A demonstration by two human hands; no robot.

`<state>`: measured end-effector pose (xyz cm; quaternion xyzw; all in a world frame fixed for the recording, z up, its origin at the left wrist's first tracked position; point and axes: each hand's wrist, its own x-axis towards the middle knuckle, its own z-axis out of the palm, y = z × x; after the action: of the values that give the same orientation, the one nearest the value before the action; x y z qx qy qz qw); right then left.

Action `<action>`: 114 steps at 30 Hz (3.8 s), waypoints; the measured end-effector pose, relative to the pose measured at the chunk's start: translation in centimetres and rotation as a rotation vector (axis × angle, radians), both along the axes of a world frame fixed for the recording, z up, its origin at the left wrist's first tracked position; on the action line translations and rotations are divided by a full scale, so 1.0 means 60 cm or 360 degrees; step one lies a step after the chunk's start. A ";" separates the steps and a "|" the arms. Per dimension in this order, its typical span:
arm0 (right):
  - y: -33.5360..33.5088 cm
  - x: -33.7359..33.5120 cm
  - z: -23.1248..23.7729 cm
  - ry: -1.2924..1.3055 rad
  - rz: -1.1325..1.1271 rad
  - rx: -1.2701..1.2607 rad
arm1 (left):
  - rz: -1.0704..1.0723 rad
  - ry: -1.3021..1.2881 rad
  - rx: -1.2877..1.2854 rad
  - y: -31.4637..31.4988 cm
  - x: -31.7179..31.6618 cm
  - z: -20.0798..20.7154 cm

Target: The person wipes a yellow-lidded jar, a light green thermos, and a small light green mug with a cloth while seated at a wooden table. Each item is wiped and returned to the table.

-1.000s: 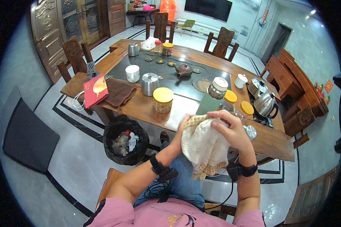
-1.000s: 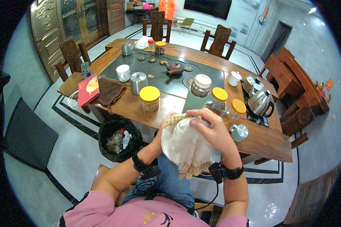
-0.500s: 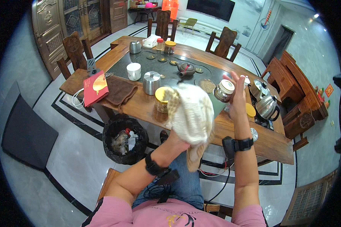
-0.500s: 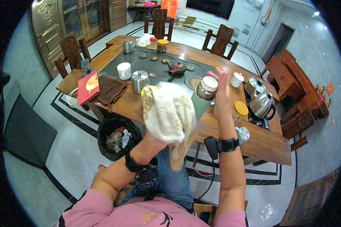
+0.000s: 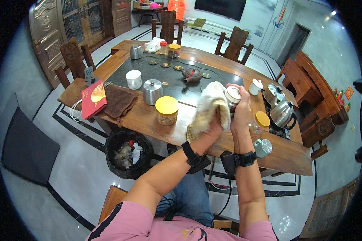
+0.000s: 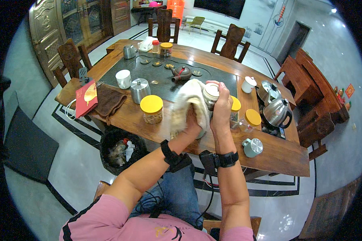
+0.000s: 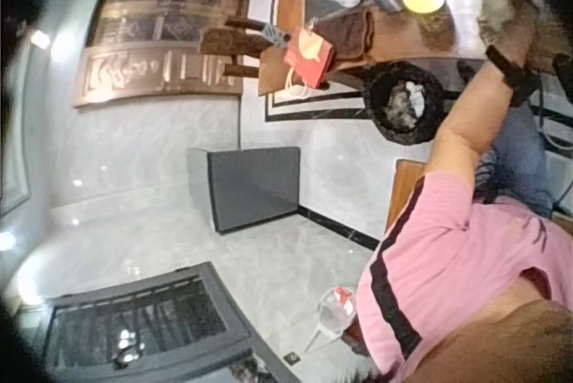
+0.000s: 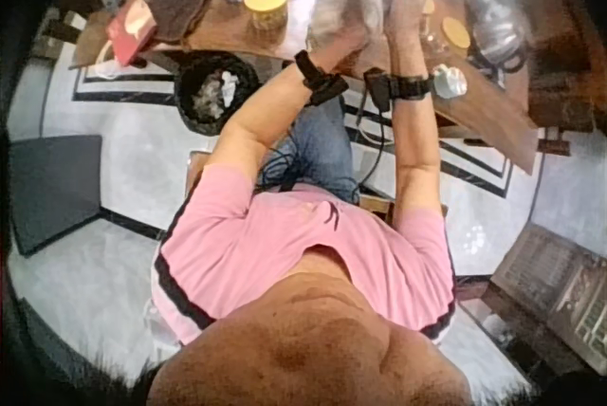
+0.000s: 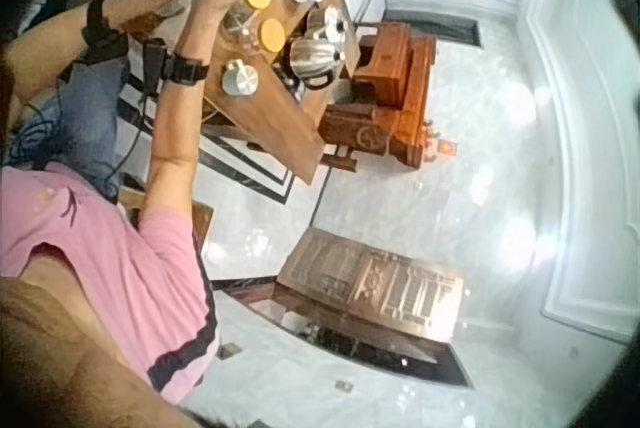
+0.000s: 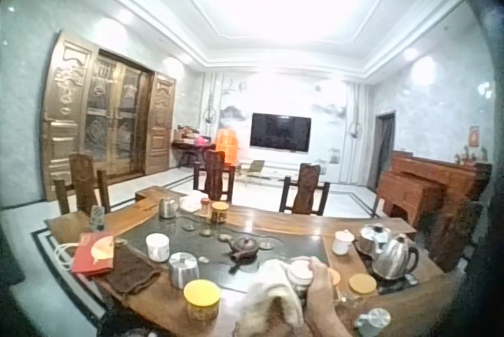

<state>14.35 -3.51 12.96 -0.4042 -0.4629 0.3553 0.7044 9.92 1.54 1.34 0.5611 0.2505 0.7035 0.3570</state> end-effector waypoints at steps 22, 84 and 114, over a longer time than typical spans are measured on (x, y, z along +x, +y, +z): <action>0.016 0.004 -0.021 -0.0169 -0.0239 0.0103 | 0.0009 0.1060 0.0397 -0.048 -0.029 -0.036; 0.040 0.009 -0.035 0.0078 -0.0500 0.0152 | 0.0014 0.1072 0.0438 -0.051 -0.075 -0.089; 0.037 0.035 -0.046 -0.0025 -0.0412 0.0160 | -0.0085 0.0856 0.0521 0.020 -0.016 -0.024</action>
<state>16.45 -1.32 10.18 -0.4275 -0.4296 0.2346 0.7600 8.97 2.72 -0.13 0.7835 0.2044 0.5512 0.2012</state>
